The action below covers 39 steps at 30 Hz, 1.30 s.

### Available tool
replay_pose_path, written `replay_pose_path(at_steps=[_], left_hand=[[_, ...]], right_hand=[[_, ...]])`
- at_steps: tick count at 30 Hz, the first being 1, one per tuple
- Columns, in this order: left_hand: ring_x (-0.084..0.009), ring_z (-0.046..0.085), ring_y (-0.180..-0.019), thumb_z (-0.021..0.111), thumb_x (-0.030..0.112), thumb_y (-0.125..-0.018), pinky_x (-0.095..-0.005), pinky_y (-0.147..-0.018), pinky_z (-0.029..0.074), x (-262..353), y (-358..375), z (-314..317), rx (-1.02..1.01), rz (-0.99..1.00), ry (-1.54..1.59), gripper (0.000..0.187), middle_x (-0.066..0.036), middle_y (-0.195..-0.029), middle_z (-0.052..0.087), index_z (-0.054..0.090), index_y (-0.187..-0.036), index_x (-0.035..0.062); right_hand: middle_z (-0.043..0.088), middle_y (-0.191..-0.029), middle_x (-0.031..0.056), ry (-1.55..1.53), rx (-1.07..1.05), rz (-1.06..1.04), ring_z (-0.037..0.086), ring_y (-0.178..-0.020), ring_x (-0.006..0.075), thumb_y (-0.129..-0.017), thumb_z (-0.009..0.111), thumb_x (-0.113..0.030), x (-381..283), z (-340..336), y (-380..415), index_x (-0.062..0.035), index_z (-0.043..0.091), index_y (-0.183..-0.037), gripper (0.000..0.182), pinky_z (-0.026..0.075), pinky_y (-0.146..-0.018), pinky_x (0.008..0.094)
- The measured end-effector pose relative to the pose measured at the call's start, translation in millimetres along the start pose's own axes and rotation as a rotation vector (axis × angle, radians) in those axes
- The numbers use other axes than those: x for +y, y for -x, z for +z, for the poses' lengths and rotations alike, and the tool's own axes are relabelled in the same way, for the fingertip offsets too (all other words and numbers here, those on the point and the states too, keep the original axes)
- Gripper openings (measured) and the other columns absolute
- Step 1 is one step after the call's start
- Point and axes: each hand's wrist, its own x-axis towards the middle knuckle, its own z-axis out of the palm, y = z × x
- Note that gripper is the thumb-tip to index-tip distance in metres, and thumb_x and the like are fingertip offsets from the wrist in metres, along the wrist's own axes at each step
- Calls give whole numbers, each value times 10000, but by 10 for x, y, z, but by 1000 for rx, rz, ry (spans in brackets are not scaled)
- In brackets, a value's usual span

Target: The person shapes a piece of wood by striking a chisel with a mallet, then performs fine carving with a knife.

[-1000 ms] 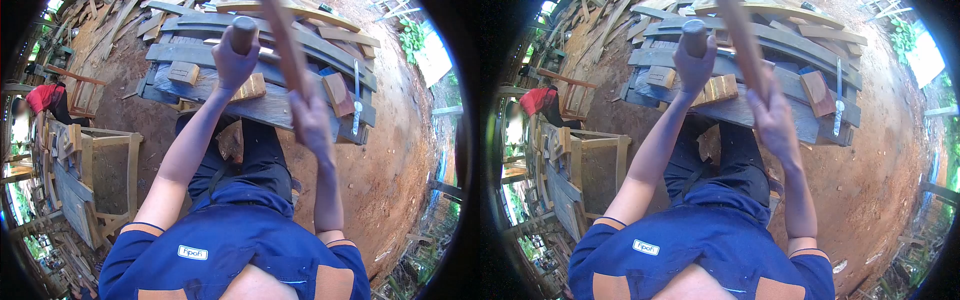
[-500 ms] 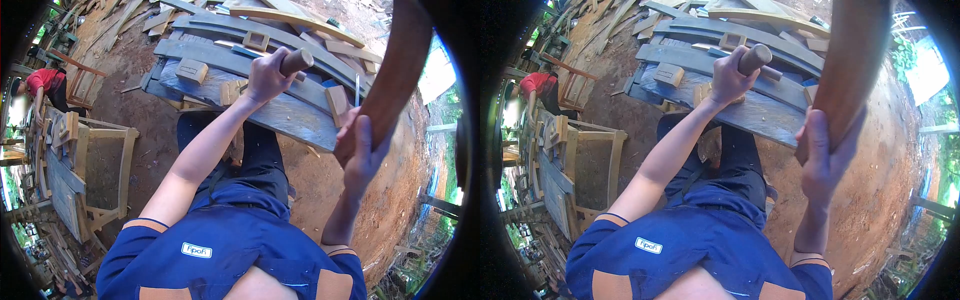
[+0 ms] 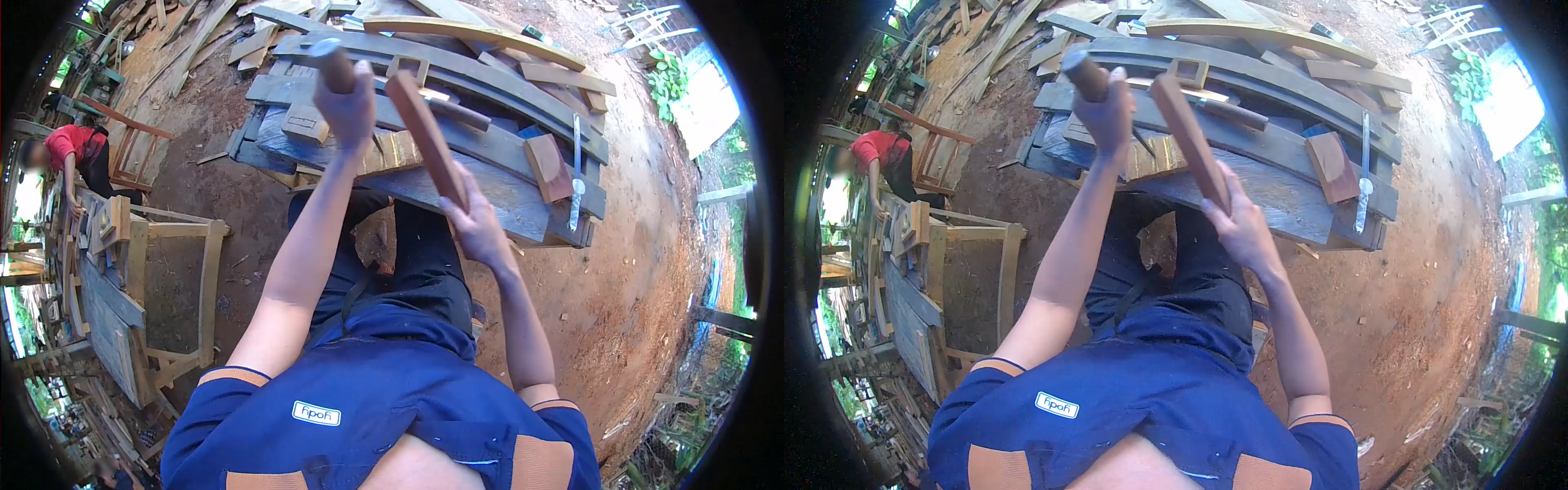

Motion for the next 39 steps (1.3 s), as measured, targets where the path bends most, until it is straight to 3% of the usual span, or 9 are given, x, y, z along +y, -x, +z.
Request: replay_pose_path(at_steps=[2, 7, 13, 17, 19, 21, 23, 27, 39], left_hand=[[-82, 479, -431, 607, 25, -823, -241, -398, 425, 122, -54, -143, 47, -254, 216, 147, -5, -594, 489, 465, -828, 60], [-100, 449, -399, 591, 40, -834, -254, -355, 387, -183, -192, -616, 341, -584, 546, 184, -18, -572, 476, 412, -800, 67], [-107, 439, -399, 605, 102, -848, -268, -367, 396, -419, -123, -829, 563, -570, 624, 209, -10, -541, 454, 406, -786, 85], [-105, 428, -383, 607, 117, -855, -268, -368, 391, -205, -226, -722, 572, -522, 642, 224, -7, -530, 449, 404, -765, 86], [-104, 420, -371, 608, 137, -864, -269, -366, 383, -88, -273, -664, 347, -514, 649, 243, -5, -524, 445, 397, -754, 87], [-100, 418, -365, 614, 138, -870, -266, -361, 374, 1, -270, -528, 310, -486, 632, 245, -5, -522, 447, 404, -757, 80], [-102, 422, -404, 625, 193, -884, -261, -389, 354, 68, -222, -428, 104, -376, 521, 280, -9, -549, 449, 432, -709, 91], [-109, 433, -393, 624, 135, -888, -271, -391, 360, 125, -170, -263, -57, -278, 481, 197, -21, -546, 459, 455, -810, 72], [-78, 395, -362, 644, 104, -879, -254, -367, 343, 135, -59, -86, -211, -220, 376, 157, -4, -523, 451, 495, -866, 56]], right_hand=[[572, -1227, 284, -2, -102, 155, 550, -1156, 443, -898, 563, -291, 151, 148, -41, -187, 303, -1453, 622, 427, -964, 467], [591, -1183, 286, 56, -126, 227, 563, -1119, 451, -900, 546, -320, 392, 305, -80, -216, 277, -1461, 630, 436, -940, 494], [592, -1164, 299, 156, -90, 136, 565, -1090, 473, -901, 547, -316, 454, 355, -65, -215, 279, -1446, 616, 444, -919, 513], [596, -1156, 299, 138, -69, 123, 567, -1084, 477, -903, 546, -304, 467, 375, -62, -209, 285, -1438, 602, 445, -914, 515], [595, -1157, 300, 138, -64, 107, 567, -1084, 478, -904, 546, -301, 441, 378, -72, -208, 287, -1436, 599, 445, -913, 515], [599, -1144, 304, 101, -102, 205, 569, -1081, 478, -905, 545, -297, 391, 361, -70, -208, 286, -1434, 595, 444, -909, 515], [602, -1133, 305, 101, -99, 197, 572, -1074, 478, -906, 544, -301, 390, 359, -64, -213, 283, -1434, 596, 446, -906, 515], [611, -1109, 306, 62, -124, 226, 583, -1052, 482, -905, 542, -316, 373, 361, -66, -233, 273, -1434, 599, 451, -896, 521], [600, -1118, 326, 94, -105, 194, 554, -1071, 516, -902, 546, -334, 408, 369, -59, -250, 264, -1435, 608, 436, -908, 549]])
